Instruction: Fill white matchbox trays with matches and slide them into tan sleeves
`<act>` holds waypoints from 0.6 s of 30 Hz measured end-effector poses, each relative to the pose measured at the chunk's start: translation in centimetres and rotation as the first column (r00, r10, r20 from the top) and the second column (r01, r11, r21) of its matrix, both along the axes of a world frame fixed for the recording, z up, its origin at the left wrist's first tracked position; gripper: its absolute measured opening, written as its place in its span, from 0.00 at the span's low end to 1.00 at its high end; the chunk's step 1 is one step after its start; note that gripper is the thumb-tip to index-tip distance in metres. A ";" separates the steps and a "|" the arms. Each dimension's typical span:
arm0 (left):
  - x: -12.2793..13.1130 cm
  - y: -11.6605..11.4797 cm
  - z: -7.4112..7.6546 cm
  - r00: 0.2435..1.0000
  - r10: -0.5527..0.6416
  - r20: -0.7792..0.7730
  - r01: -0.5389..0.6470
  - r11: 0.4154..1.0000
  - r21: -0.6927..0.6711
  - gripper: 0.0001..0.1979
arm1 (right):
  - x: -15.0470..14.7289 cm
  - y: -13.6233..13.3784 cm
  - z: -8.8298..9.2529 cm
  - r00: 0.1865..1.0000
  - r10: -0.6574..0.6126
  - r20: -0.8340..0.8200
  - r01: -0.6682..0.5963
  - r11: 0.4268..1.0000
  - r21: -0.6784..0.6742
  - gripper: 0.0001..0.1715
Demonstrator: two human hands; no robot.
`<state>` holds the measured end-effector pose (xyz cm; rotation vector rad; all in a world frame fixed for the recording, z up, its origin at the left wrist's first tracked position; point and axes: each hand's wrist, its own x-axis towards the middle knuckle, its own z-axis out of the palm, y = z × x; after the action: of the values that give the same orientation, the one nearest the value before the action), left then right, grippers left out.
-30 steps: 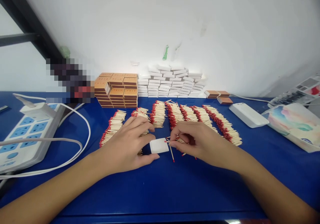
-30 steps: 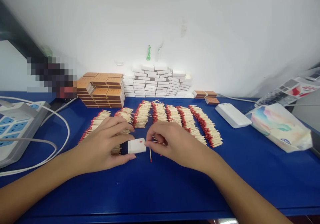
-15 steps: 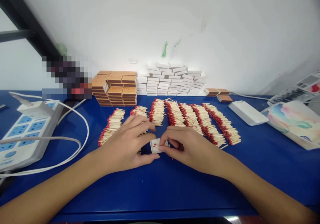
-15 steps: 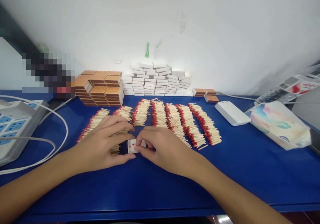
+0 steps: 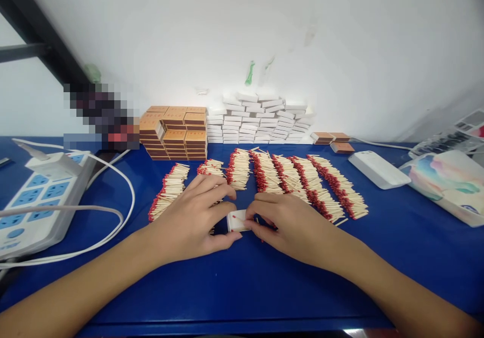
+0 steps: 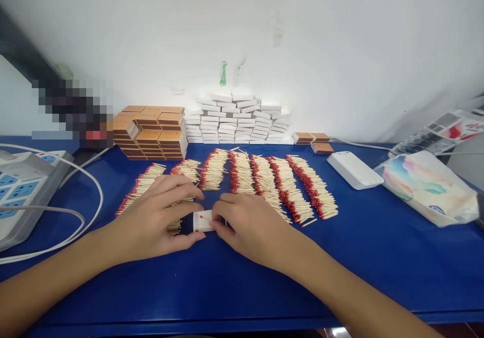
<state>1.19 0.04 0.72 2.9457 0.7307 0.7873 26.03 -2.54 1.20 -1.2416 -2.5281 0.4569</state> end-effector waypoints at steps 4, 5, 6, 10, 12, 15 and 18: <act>0.0 0.1 0.0 1.000 0.000 -0.002 0.000 1.000 0.004 0.12 | -0.1 -0.1 0.2 1.000 0.002 0.006 -0.002 0.999 -0.044 0.09; -0.1 0.1 -0.1 1.000 -0.006 -0.005 0.006 1.000 0.007 0.13 | -0.1 -0.1 0.3 1.000 0.002 -0.011 -0.002 0.998 -0.063 0.08; -0.1 0.2 -0.1 1.000 -0.010 -0.007 0.010 1.000 0.011 0.13 | -0.1 -0.1 0.4 0.999 0.004 -0.035 -0.007 0.996 -0.083 0.08; -0.2 0.3 -0.1 1.000 -0.024 -0.013 0.024 1.000 0.013 0.13 | -0.1 -0.3 0.4 0.988 0.076 -0.137 -0.095 0.986 -0.139 0.10; -0.3 0.3 -0.2 0.999 -0.029 -0.015 0.029 1.000 0.009 0.13 | 0.0 -0.2 0.5 0.982 0.104 -0.160 -0.127 0.981 -0.144 0.11; -0.3 0.3 -0.2 0.999 -0.029 -0.025 0.030 0.999 0.017 0.14 | 0.6 0.1 0.9 0.982 0.069 -0.177 -0.091 0.989 -0.116 0.11; -0.4 0.2 -0.1 0.999 -0.010 -0.034 0.010 1.000 0.019 0.16 | 1.8 0.6 1.6 0.986 0.004 -0.168 -0.020 0.996 -0.091 0.10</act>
<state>0.84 0.27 0.57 2.9840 0.7141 0.7496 27.84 -1.98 2.77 -1.1671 -2.3975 0.6590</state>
